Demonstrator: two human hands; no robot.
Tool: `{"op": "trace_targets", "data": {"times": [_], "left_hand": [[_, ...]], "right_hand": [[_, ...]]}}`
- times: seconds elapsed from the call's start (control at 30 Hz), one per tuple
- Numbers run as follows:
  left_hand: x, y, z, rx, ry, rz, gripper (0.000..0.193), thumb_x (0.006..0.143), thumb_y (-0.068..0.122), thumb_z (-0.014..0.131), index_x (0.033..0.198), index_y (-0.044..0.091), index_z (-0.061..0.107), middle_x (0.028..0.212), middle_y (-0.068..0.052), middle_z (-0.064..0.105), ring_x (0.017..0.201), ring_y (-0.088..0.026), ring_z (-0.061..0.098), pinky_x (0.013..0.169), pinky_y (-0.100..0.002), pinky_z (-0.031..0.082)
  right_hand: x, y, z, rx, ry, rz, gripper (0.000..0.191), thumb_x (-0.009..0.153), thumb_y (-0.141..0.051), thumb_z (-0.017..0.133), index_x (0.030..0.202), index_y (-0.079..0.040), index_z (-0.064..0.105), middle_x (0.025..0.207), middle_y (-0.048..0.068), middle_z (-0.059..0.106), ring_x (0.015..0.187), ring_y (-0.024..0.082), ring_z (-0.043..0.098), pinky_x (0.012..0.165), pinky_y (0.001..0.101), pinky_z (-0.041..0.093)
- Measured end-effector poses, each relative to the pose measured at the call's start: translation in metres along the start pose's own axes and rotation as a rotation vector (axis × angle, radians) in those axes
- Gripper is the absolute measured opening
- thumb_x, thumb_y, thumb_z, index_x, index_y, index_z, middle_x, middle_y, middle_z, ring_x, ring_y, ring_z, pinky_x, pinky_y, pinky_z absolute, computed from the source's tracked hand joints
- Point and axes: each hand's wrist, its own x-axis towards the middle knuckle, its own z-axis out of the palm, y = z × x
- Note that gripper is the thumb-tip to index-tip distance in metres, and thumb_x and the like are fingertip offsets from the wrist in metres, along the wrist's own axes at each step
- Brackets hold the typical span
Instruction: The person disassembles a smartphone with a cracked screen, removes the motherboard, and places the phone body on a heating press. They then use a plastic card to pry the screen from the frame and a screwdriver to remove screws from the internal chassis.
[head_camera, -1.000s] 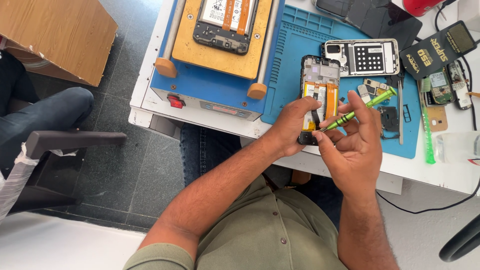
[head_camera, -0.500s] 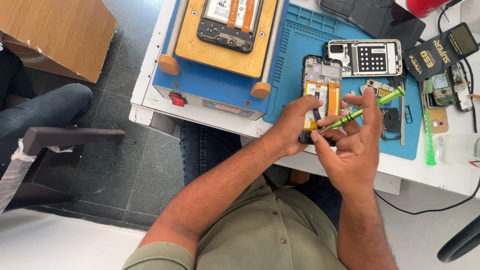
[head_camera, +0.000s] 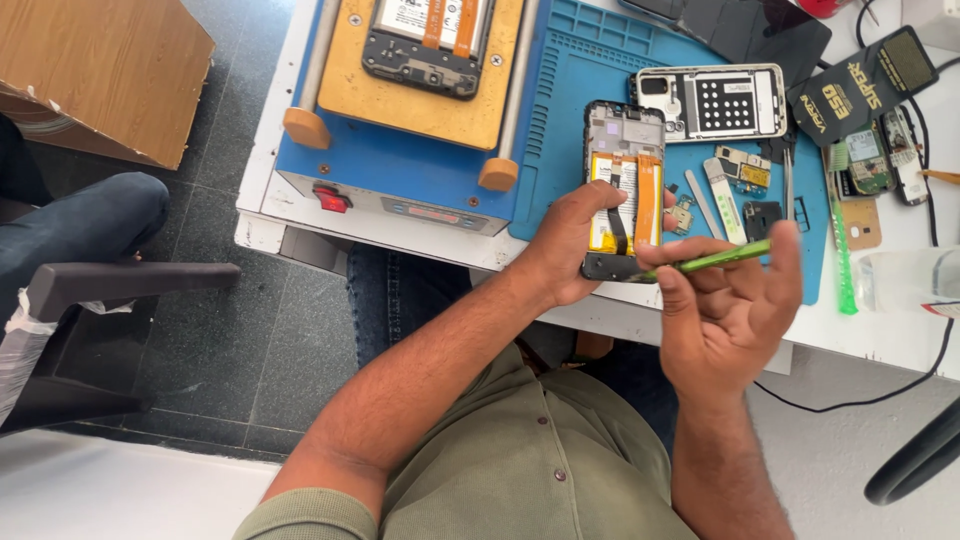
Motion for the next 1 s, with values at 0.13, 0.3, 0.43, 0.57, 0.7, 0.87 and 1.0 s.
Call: {"op": "trace_targets", "data": {"times": [0.13, 0.3, 0.43, 0.57, 0.7, 0.87, 1.0], "left_hand": [[0.000, 0.001, 0.001, -0.016, -0.027, 0.029, 0.054, 0.102, 0.018, 0.037, 0.150, -0.008, 0.033, 0.127, -0.020, 0.055, 0.119, -0.027, 0.061, 0.100, -0.044, 0.059], [-0.001, 0.000, 0.002, -0.024, -0.013, 0.020, 0.054, 0.101, 0.018, 0.037, 0.149, -0.007, 0.034, 0.125, -0.019, 0.056, 0.118, -0.026, 0.061, 0.099, -0.045, 0.058], [-0.001, -0.001, 0.001, -0.035, -0.032, 0.036, 0.052, 0.102, 0.018, 0.038, 0.147, -0.008, 0.037, 0.124, -0.019, 0.057, 0.118, -0.026, 0.061, 0.099, -0.045, 0.058], [-0.001, 0.000, 0.001, -0.032, -0.036, 0.032, 0.051, 0.102, 0.018, 0.039, 0.146, -0.009, 0.038, 0.124, -0.019, 0.057, 0.118, -0.027, 0.061, 0.098, -0.046, 0.059], [-0.002, 0.000, 0.002, -0.032, -0.019, 0.025, 0.051, 0.101, 0.018, 0.039, 0.146, -0.007, 0.037, 0.124, -0.018, 0.056, 0.118, -0.026, 0.060, 0.098, -0.046, 0.059], [-0.001, 0.000, 0.002, -0.025, -0.019, 0.030, 0.052, 0.102, 0.018, 0.039, 0.147, -0.007, 0.037, 0.124, -0.019, 0.057, 0.119, -0.026, 0.060, 0.098, -0.046, 0.059], [0.000, 0.000, 0.001, -0.008, -0.012, 0.036, 0.052, 0.101, 0.018, 0.039, 0.147, -0.007, 0.037, 0.124, -0.019, 0.057, 0.119, -0.027, 0.060, 0.098, -0.046, 0.059]], "right_hand": [[-0.003, 0.002, 0.003, -0.065, -0.022, -0.037, 0.092, 0.118, 0.011, 0.058, 0.166, -0.031, -0.009, 0.118, 0.020, 0.063, 0.108, 0.026, 0.076, 0.102, 0.0356, 0.066], [-0.003, 0.001, 0.004, -0.089, -0.037, -0.027, 0.094, 0.118, 0.012, 0.058, 0.166, -0.030, -0.011, 0.117, 0.020, 0.064, 0.108, 0.027, 0.076, 0.104, 0.0361, 0.067], [-0.005, -0.001, 0.003, -0.075, -0.039, -0.019, 0.093, 0.118, 0.011, 0.058, 0.167, -0.030, -0.010, 0.117, 0.020, 0.064, 0.109, 0.026, 0.076, 0.105, 0.0363, 0.066], [-0.004, -0.001, 0.003, -0.088, -0.052, -0.042, 0.092, 0.117, 0.011, 0.058, 0.167, -0.029, -0.008, 0.119, 0.021, 0.066, 0.110, 0.027, 0.076, 0.101, 0.0352, 0.064], [-0.001, -0.001, 0.003, -0.117, -0.062, -0.079, 0.089, 0.115, 0.011, 0.057, 0.166, -0.028, -0.004, 0.122, 0.024, 0.068, 0.109, 0.028, 0.076, 0.099, 0.0351, 0.067], [0.001, -0.003, 0.003, -0.106, -0.072, -0.092, 0.084, 0.114, 0.011, 0.059, 0.165, -0.025, 0.002, 0.123, 0.024, 0.068, 0.109, 0.028, 0.077, 0.095, 0.0332, 0.067], [0.007, -0.004, 0.006, -0.168, -0.060, -0.189, 0.083, 0.105, 0.007, 0.070, 0.163, -0.021, 0.018, 0.117, 0.021, 0.067, 0.108, 0.029, 0.073, 0.098, 0.0358, 0.064]]}}
